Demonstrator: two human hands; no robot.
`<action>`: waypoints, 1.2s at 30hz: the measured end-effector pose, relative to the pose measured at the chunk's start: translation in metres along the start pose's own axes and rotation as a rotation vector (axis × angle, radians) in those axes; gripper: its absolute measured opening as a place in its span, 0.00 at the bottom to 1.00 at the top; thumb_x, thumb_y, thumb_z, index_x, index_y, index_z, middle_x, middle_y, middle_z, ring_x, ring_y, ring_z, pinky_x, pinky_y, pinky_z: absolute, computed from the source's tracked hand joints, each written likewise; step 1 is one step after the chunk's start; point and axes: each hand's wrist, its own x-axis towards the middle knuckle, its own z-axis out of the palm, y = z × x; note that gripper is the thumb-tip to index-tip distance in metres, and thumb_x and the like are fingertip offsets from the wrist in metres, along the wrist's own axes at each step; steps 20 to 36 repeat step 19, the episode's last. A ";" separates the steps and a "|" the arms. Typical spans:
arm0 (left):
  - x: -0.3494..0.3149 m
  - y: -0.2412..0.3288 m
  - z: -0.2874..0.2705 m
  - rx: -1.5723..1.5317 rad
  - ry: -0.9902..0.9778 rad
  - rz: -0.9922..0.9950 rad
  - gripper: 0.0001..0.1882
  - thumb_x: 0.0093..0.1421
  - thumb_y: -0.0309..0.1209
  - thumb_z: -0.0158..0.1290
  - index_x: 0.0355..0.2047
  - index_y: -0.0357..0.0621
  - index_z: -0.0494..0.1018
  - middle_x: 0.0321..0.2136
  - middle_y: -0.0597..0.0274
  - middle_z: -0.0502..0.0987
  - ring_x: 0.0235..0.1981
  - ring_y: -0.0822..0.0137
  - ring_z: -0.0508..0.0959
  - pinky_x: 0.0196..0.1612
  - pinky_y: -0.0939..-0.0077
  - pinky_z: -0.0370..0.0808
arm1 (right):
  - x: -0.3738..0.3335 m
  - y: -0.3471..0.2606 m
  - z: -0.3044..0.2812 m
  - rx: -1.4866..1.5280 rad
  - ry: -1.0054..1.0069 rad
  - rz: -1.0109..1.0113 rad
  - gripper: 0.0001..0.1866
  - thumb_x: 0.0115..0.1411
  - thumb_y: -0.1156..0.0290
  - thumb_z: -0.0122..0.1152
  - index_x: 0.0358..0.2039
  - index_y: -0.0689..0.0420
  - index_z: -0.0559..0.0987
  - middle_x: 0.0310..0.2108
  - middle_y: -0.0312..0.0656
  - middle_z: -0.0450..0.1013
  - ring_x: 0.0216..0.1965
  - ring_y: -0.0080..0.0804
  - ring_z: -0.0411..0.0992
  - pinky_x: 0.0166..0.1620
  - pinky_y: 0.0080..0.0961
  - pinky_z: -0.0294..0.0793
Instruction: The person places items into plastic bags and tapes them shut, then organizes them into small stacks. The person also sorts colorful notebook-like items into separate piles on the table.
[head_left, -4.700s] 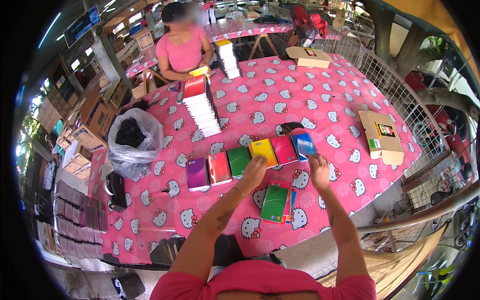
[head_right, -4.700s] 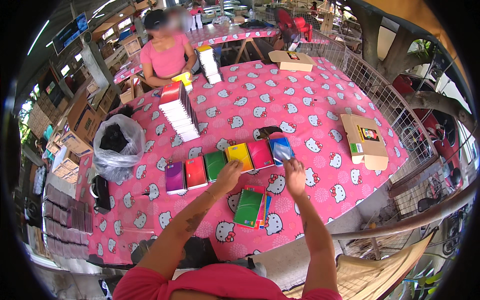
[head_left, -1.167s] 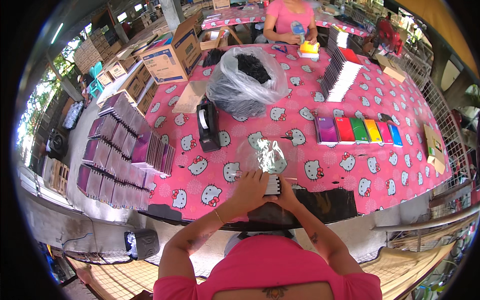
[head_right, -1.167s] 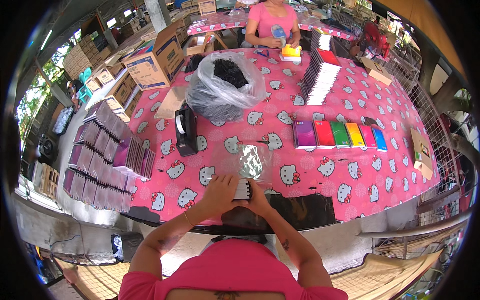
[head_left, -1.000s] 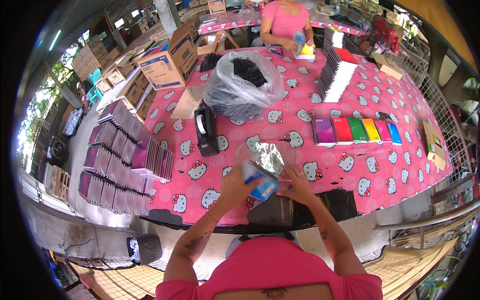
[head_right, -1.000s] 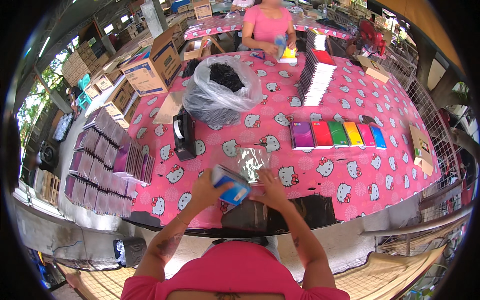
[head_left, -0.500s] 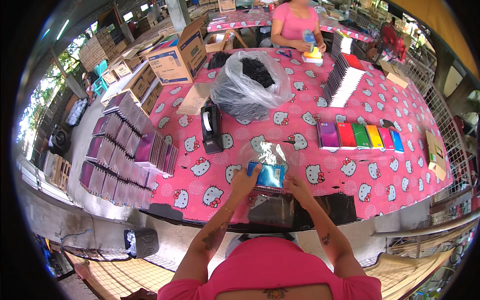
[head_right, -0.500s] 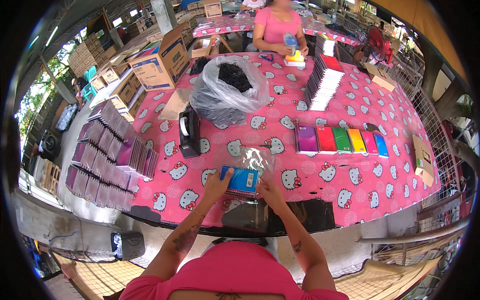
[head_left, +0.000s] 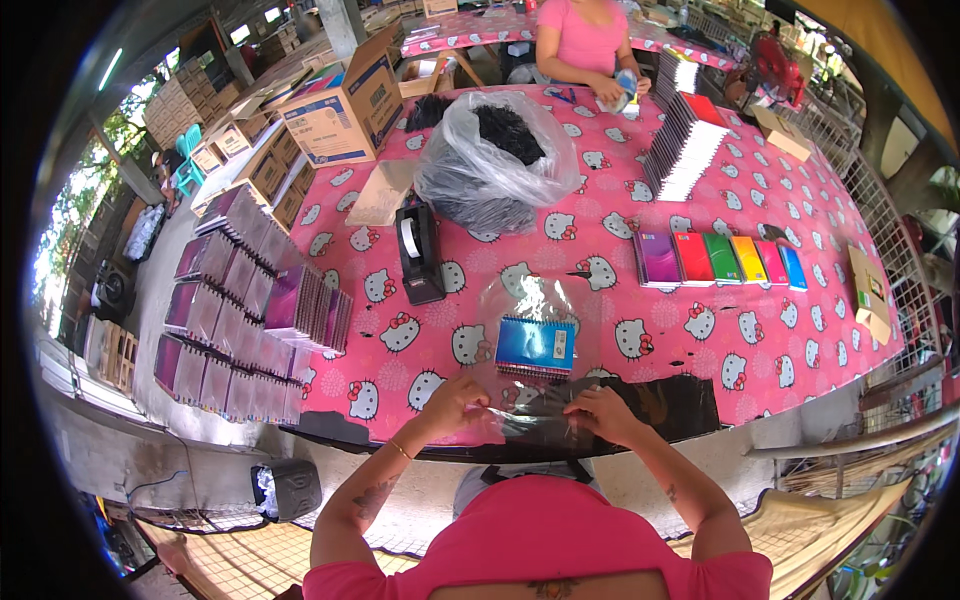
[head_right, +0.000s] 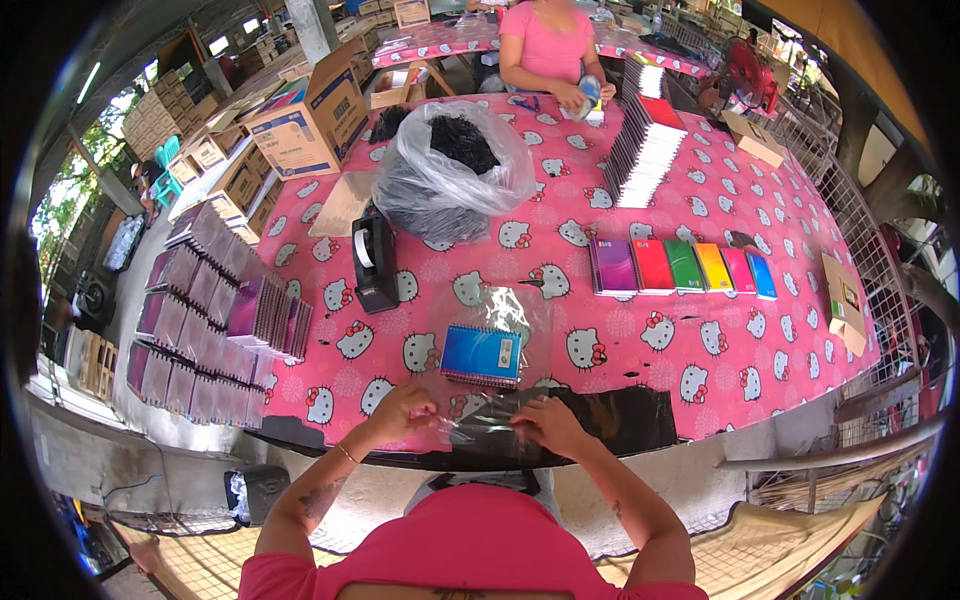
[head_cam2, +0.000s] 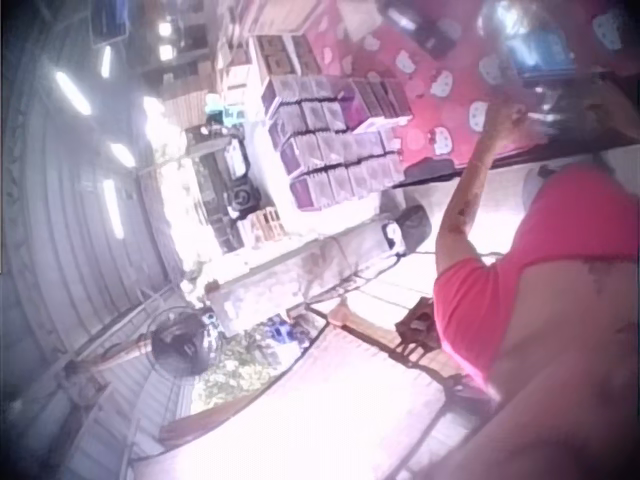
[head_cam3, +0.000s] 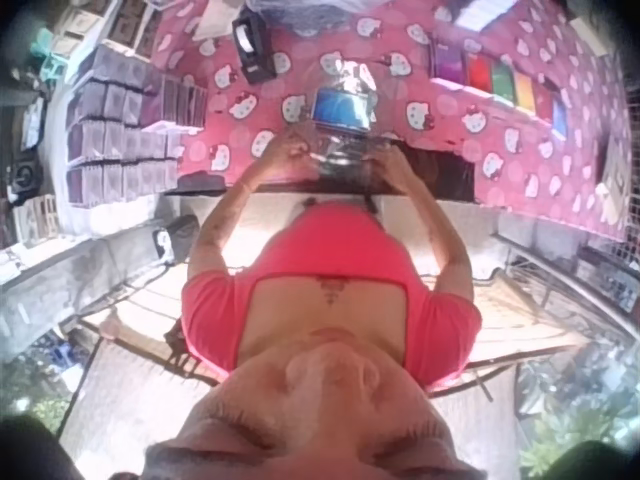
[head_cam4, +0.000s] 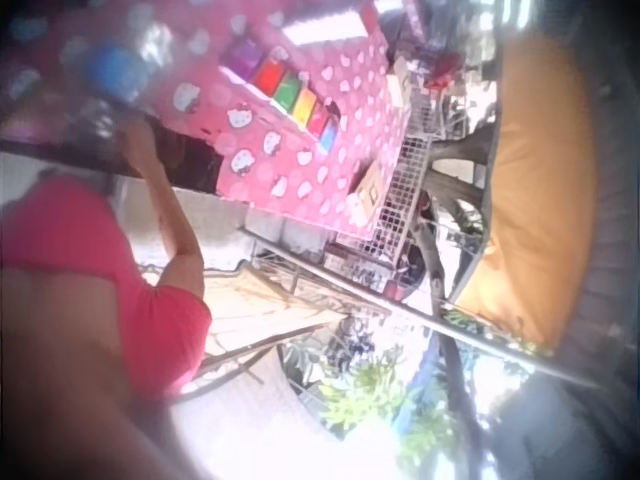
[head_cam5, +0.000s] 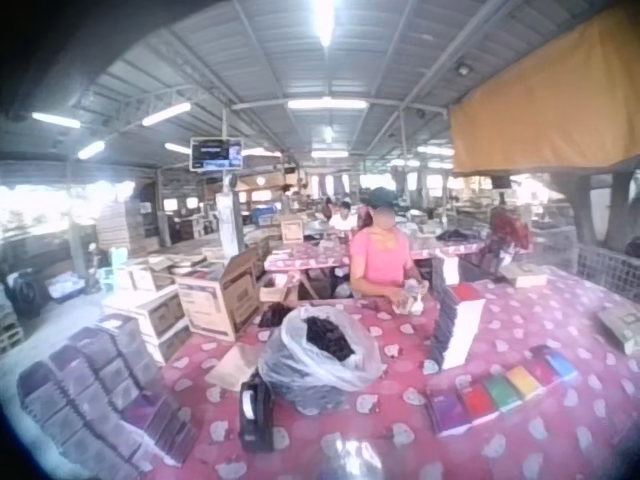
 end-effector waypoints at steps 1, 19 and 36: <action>-0.002 0.000 0.000 0.176 0.020 0.117 0.07 0.57 0.27 0.60 0.37 0.46 0.78 0.33 0.58 0.80 0.33 0.55 0.79 0.38 0.67 0.76 | 0.002 0.002 0.003 -0.055 0.029 -0.063 0.07 0.60 0.69 0.64 0.39 0.51 0.82 0.32 0.41 0.76 0.37 0.41 0.74 0.40 0.32 0.70; 0.108 -0.033 -0.040 0.031 0.315 -0.339 0.12 0.62 0.34 0.57 0.43 0.42 0.74 0.24 0.57 0.81 0.26 0.59 0.82 0.31 0.63 0.77 | 0.071 -0.074 0.045 -0.461 0.392 0.044 0.30 0.57 0.55 0.64 0.59 0.51 0.72 0.60 0.46 0.66 0.61 0.41 0.64 0.61 0.46 0.60; 0.108 -0.033 -0.040 0.031 0.315 -0.339 0.12 0.62 0.34 0.57 0.43 0.42 0.74 0.24 0.57 0.81 0.26 0.59 0.82 0.31 0.63 0.77 | 0.071 -0.074 0.045 -0.461 0.392 0.044 0.30 0.57 0.55 0.64 0.59 0.51 0.72 0.60 0.46 0.66 0.61 0.41 0.64 0.61 0.46 0.60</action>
